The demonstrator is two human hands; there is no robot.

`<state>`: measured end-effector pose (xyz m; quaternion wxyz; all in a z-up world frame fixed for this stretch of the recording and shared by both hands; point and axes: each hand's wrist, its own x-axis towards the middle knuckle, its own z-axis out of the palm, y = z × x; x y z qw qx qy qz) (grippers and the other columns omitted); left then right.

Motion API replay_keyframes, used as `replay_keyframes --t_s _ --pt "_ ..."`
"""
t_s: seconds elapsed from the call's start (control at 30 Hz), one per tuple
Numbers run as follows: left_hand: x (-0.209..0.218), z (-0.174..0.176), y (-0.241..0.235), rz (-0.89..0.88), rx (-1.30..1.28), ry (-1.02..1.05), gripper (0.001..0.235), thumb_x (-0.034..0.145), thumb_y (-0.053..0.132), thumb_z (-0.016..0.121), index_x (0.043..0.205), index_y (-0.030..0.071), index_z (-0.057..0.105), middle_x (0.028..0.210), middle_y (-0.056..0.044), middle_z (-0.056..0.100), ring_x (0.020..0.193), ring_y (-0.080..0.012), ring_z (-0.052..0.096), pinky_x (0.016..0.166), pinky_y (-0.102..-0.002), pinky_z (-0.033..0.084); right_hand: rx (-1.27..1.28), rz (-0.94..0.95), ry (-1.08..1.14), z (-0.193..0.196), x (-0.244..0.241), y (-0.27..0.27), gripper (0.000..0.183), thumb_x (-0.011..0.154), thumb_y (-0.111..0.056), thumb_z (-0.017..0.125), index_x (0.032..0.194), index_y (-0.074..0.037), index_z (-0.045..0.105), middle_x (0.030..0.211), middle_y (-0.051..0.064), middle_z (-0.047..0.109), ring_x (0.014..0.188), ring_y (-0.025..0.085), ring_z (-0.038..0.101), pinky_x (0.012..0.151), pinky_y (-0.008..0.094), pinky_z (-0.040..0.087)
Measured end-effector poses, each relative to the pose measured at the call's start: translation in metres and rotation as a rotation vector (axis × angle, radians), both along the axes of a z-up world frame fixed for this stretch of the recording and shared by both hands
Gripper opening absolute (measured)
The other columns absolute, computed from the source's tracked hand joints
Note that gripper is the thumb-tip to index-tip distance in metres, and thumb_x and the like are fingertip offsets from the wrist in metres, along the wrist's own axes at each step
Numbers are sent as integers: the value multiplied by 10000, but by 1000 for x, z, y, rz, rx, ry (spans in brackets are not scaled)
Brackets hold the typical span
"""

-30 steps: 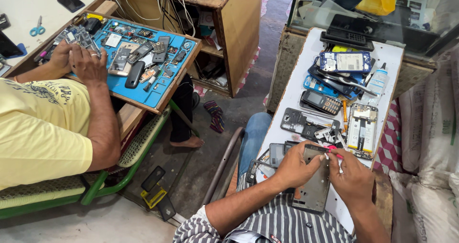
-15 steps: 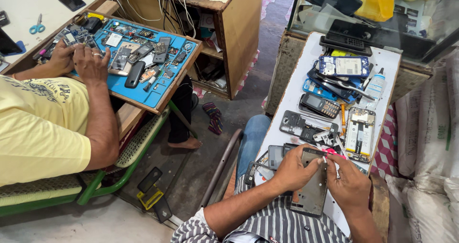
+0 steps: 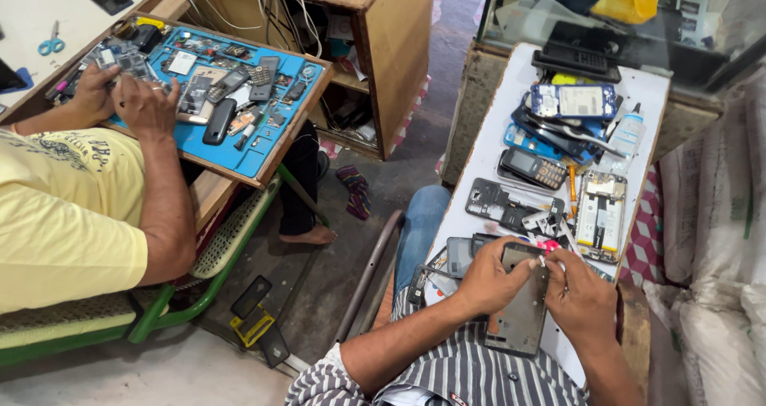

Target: The person cleans the interior of a disassembled mobile phone using a toothbrush and then uses a small metal tool to scrape residue from the phone's frame. The person handles the phone casing and internal components while seated at a workbench.

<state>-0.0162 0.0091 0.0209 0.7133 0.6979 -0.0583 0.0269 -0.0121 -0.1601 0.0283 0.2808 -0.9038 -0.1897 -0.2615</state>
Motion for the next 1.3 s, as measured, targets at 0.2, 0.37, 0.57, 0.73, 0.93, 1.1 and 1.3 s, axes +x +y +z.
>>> replay_keyframes --t_s 0.2,0.37,0.57,0.73,0.93,1.1,1.3 --pt "5 -16 -8 -19 -180 50 234 963 107 699 1166 -6 666 1001 -50 740 885 -93 670 778 -277 567 89 9 -27 -1 3 -7 95 939 -77 752 1020 -74 702 724 92 573 565 231 539 544 382 427" --pt "6 -26 -6 -55 -220 76 175 985 46 665 1152 -4 653 989 -44 735 873 -68 659 780 -247 549 292 -15 120 1 -1 -14 192 894 -65 807 1076 -80 744 551 1 362 473 91 312 488 296 257" --pt "3 -14 -2 -74 -207 62 134 1013 40 646 1143 4 653 1017 -26 744 906 -52 660 827 -218 538 341 16 112 18 -4 -8 215 870 -29 799 1078 -56 752 600 -8 438 486 71 321 483 287 243" --pt "0 -1 -1 -66 -164 67 159 1005 47 649 1155 -5 649 1015 -39 744 873 -54 646 782 -223 530 220 68 -1 27 -3 -6 181 919 -42 810 1088 -46 747 773 72 626 591 151 541 538 319 398" --pt "-2 9 -1 -73 -94 -37 182 1003 39 641 1178 -10 639 1050 -49 745 970 -79 693 876 -241 554 107 75 -61 26 0 -8 139 933 -50 789 1062 -52 736 802 100 667 661 240 654 574 359 487" --pt "-2 26 -1 -101 -122 32 171 1000 70 635 1154 -1 654 1000 -47 740 905 -75 676 816 -245 550 -88 32 -169 34 3 -5 117 916 -87 759 1016 -60 705 751 83 658 609 273 632 559 393 483" --pt "-5 26 0 -84 -28 25 154 990 93 644 1111 1 673 966 -60 750 864 -78 675 774 -249 546 -129 24 -158 35 2 -3 116 922 -91 715 1015 -59 652 811 79 687 644 259 657 587 384 504"
